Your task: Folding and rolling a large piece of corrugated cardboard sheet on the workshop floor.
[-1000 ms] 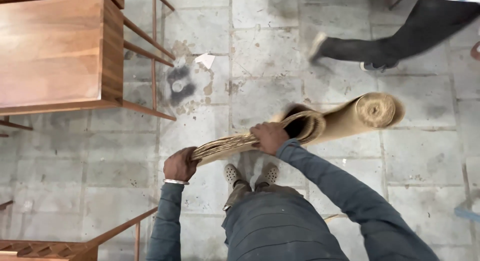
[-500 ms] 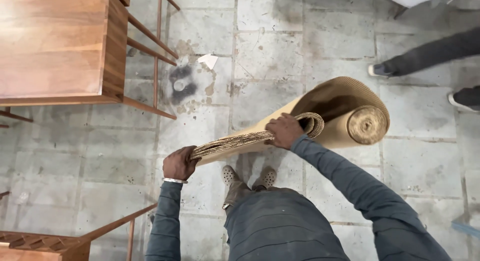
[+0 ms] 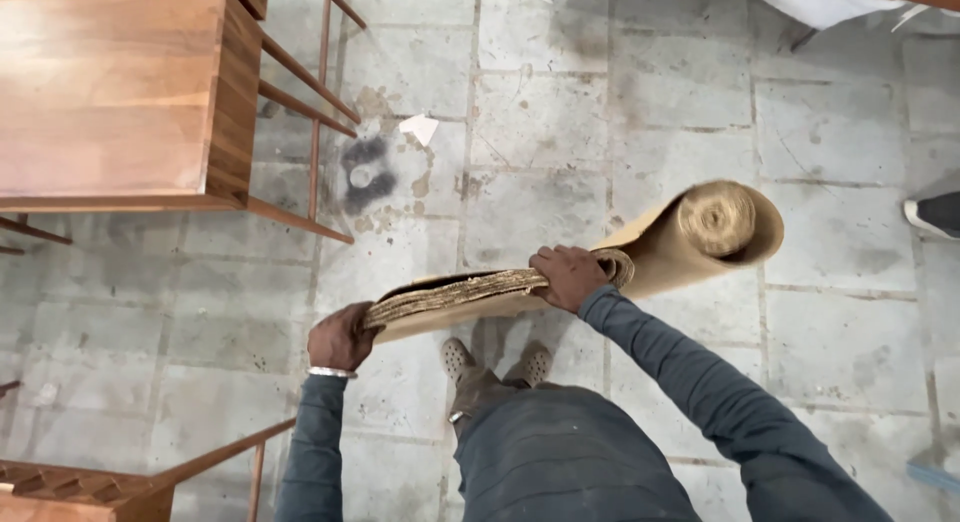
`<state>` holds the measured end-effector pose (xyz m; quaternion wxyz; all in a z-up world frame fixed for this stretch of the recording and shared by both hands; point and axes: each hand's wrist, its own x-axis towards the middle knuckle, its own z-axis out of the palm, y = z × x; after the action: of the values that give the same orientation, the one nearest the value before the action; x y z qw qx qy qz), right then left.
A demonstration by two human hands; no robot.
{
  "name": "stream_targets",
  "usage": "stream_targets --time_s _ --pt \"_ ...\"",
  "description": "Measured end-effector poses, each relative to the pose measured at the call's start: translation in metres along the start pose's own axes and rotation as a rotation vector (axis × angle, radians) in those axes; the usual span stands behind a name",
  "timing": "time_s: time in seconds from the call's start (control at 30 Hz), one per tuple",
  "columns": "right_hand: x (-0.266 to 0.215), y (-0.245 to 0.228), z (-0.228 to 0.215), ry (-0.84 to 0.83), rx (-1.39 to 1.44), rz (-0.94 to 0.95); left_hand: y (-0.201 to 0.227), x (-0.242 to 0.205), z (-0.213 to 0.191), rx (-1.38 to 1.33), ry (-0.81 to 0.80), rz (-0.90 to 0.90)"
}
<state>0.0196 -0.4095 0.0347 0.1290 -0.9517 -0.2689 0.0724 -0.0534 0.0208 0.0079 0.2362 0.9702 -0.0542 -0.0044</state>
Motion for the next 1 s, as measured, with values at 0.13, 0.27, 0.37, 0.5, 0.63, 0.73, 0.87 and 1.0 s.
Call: stream_targets --time_s 0.13,0.27,0.37,0.5,0.63,0.73,0.87,1.0 --pt "-0.003 0.005 -0.002 -0.055 -0.004 0.006 0.009 0.004 -0.008 -0.011 -0.013 0.002" --pt "-0.008 0.025 -0.004 -0.132 0.025 0.04 0.015 0.006 -0.016 -0.023 -0.015 0.006" --pt "-0.027 0.053 -0.012 -0.21 -0.019 0.128 0.017 0.0 -0.019 -0.028 -0.015 -0.002" --pt "-0.051 0.082 -0.02 -0.048 -0.008 0.155 0.013 0.006 -0.015 -0.037 0.011 0.031" --pt "-0.036 0.072 -0.03 -0.218 -0.137 0.178 0.011 0.002 -0.012 -0.036 0.021 0.042" --pt "-0.01 0.029 -0.064 -0.547 -0.386 0.181 0.018 0.001 -0.016 -0.021 -0.014 0.029" --pt "0.043 -0.06 -0.057 -0.481 -0.08 -0.084 0.019 0.0 -0.013 -0.031 -0.005 0.091" --pt "0.09 -0.176 0.001 -0.25 0.086 -0.396 0.013 0.001 -0.006 0.001 -0.047 0.09"
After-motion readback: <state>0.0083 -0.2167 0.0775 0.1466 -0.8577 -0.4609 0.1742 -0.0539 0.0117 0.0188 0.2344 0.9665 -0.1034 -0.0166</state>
